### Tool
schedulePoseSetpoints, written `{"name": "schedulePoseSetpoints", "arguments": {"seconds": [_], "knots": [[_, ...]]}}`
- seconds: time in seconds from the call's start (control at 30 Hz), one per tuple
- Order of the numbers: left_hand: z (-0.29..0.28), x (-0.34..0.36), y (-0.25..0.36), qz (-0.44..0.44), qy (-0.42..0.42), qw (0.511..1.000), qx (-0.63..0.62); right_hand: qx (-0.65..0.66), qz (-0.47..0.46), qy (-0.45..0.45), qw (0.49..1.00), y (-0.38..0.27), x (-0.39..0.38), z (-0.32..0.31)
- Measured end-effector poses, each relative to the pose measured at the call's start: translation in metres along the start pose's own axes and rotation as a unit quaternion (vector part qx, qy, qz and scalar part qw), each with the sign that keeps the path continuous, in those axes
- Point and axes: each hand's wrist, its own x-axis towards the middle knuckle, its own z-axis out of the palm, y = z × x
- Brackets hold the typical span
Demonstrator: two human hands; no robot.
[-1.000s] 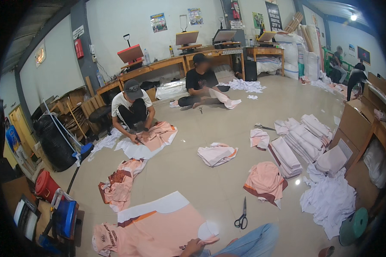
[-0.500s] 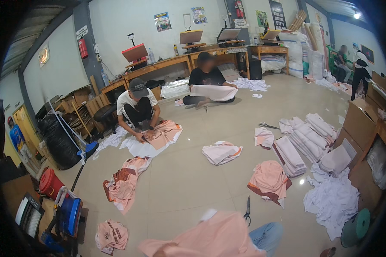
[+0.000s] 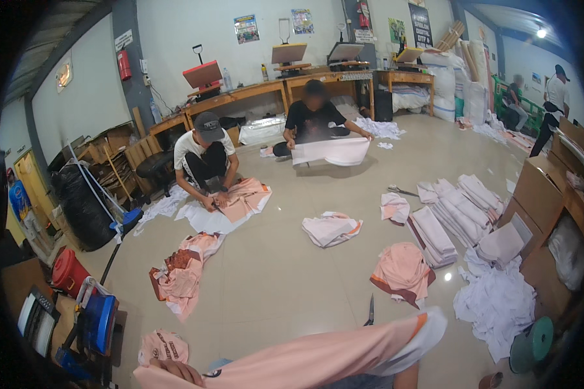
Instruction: The person sits on the floor and uses scissors to cut a pink t-shirt along a white paper pattern. They repeatedly adjust the fabric and pattern, cut along the edges, and place the cut pieces aside.
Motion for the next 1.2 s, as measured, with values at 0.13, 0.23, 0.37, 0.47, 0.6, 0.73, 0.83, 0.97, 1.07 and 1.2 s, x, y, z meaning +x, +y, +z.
{"name": "schedulePoseSetpoints", "arguments": {"seconds": [0.13,0.23,0.37,0.47,0.6,0.73,0.83,0.97,1.07,1.2], "knots": [[-0.047,0.013,0.005,0.064,0.146,0.984,0.086,0.275,-0.024,-0.064,0.959,-0.021,0.03,0.02],[-0.125,0.03,-0.06,-0.027,0.402,0.835,0.376,0.471,-0.058,-0.148,0.868,-0.055,0.078,0.053],[-0.189,0.044,-0.073,0.004,0.414,0.906,0.094,0.636,-0.106,-0.25,0.722,-0.097,0.135,0.096],[-0.19,0.037,-0.029,0.171,0.39,0.9,-0.092,0.657,-0.145,-0.311,0.671,-0.126,0.131,0.106],[-0.173,-0.053,0.034,0.277,0.179,0.94,-0.087,0.632,-0.109,-0.286,0.712,-0.151,0.096,0.105],[-0.135,-0.117,0.052,0.237,-0.006,0.971,0.041,0.563,-0.097,-0.252,0.781,-0.126,0.069,0.11],[-0.011,-0.099,0.027,0.298,0.201,0.892,0.275,0.451,-0.007,-0.193,0.871,-0.091,0.072,0.112],[-0.072,-0.158,0.004,-0.482,0.09,0.855,0.17,0.349,0.093,-0.17,0.917,0.0,0.136,0.136],[-0.057,-0.153,-0.063,-0.443,-0.03,0.86,0.251,0.315,0.198,-0.08,0.925,0.062,0.163,0.125],[-0.049,-0.135,-0.114,-0.459,-0.053,0.841,0.282,0.18,0.1,0.147,0.967,0.117,0.163,0.114]]}}
